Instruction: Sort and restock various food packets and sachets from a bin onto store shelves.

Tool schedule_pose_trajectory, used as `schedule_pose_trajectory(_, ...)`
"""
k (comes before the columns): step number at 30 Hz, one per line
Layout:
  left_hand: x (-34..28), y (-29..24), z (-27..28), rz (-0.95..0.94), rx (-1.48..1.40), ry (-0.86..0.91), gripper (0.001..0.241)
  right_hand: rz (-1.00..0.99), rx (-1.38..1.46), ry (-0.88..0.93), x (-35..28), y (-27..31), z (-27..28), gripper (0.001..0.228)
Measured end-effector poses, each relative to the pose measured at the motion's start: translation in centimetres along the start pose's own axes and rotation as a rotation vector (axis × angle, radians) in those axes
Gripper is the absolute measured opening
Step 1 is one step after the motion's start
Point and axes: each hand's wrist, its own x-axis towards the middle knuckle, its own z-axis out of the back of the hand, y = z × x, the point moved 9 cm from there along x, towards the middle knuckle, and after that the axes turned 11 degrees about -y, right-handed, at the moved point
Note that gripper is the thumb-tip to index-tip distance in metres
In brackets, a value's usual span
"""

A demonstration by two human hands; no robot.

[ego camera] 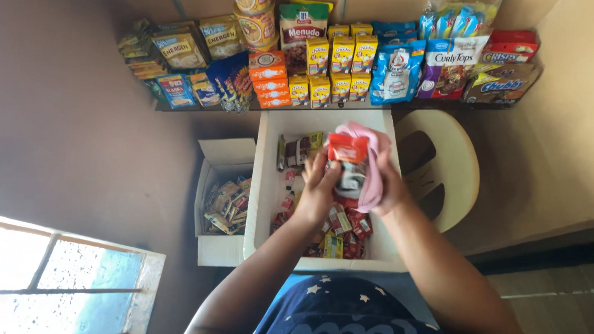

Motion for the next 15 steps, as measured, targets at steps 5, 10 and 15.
schedule_pose_trajectory(5,-2.7,-5.9,1.0,-0.816,0.586,-0.611,0.038,-0.029,-0.241,0.034,0.8,-4.0,9.9,0.057)
schedule_pose_trajectory(10,-1.0,-7.2,2.9,-0.807,0.283,-0.562,0.032,0.197,-0.463,-0.181,-0.9,-2.2,10.6,0.051)
schedule_pose_trajectory(15,0.4,-6.1,3.0,-0.809,-0.029,-0.472,0.043,0.494,-0.644,-0.166,-3.7,0.8,1.4,0.055)
